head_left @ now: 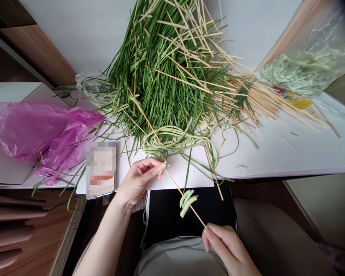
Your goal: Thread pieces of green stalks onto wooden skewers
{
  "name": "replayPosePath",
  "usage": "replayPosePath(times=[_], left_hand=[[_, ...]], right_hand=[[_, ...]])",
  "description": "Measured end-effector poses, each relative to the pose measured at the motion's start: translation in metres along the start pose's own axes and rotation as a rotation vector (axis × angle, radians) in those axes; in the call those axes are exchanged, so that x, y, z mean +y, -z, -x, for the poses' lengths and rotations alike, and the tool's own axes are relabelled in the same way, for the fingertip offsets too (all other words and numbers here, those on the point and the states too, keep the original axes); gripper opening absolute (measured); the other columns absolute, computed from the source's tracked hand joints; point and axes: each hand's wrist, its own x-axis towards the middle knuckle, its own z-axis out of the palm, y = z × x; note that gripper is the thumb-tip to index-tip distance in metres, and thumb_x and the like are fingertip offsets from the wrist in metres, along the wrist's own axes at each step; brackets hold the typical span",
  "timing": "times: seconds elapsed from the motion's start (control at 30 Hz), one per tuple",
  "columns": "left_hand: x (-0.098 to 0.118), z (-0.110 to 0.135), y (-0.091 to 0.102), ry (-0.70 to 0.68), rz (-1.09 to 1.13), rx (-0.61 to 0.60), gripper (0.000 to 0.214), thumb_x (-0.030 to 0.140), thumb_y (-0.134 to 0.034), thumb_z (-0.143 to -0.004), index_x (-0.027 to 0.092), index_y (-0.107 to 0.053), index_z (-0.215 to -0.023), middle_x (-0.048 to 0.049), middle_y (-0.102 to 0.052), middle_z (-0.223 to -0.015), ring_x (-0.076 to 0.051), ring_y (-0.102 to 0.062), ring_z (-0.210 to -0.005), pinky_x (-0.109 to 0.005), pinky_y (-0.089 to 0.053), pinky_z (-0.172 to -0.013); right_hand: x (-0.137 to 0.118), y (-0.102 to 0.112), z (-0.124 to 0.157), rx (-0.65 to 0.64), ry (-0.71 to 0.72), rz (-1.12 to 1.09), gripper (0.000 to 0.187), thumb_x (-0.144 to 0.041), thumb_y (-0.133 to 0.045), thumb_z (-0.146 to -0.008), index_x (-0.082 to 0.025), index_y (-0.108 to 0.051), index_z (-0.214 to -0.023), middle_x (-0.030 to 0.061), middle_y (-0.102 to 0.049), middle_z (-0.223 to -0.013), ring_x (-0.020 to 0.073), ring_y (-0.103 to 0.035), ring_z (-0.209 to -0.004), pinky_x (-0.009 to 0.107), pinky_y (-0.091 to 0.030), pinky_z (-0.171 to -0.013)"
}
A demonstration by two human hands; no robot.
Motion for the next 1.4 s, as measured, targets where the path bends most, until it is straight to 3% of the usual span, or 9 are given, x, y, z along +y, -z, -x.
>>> replayPosePath(times=[0.47, 0.77, 1.2, 1.4], left_hand=[[-0.003, 0.005, -0.008, 0.07, 0.035, 0.015, 0.027, 0.037, -0.098, -0.066, 0.016, -0.082, -0.074, -0.0011, -0.07, -0.069, -0.01, -0.058, -0.062, -0.025, -0.047, -0.069], [-0.004, 0.008, -0.013, 0.087, 0.034, -0.015, 0.028, 0.037, -0.098, -0.067, 0.015, -0.082, -0.074, -0.002, -0.071, -0.068, -0.011, -0.06, -0.064, -0.025, -0.048, -0.068], [-0.001, 0.014, -0.017, 0.135, 0.092, -0.022, 0.027, 0.034, -0.098, -0.067, 0.014, -0.08, -0.072, -0.0015, -0.071, -0.067, -0.009, -0.06, -0.058, -0.022, -0.049, -0.062], [-0.018, 0.021, -0.037, 0.246, 0.077, -0.2, 0.033, 0.04, -0.096, -0.069, 0.014, -0.077, -0.068, -0.0024, -0.069, -0.064, -0.012, -0.058, -0.057, -0.025, -0.049, -0.061]], right_hand=[[-0.003, 0.001, -0.001, 0.03, 0.037, -0.008, 0.057, -0.066, -0.035, -0.106, -0.024, -0.052, -0.071, -0.0005, -0.055, -0.074, 0.0203, -0.053, -0.076, 0.028, -0.04, -0.074], [0.0, 0.0, 0.003, 0.031, 0.008, -0.019, 0.054, -0.061, -0.037, -0.108, -0.024, -0.054, -0.073, -0.001, -0.056, -0.075, 0.0204, -0.052, -0.079, 0.028, -0.039, -0.075], [-0.007, -0.003, 0.004, 0.107, 0.028, -0.021, 0.065, -0.076, -0.037, -0.102, -0.024, -0.056, -0.069, 0.0002, -0.06, -0.072, 0.0201, -0.053, -0.072, 0.027, -0.043, -0.07], [-0.011, -0.005, 0.002, 0.123, 0.091, -0.056, 0.064, -0.073, -0.037, -0.104, -0.024, -0.056, -0.067, 0.0004, -0.059, -0.069, 0.0196, -0.052, -0.069, 0.028, -0.042, -0.067]])
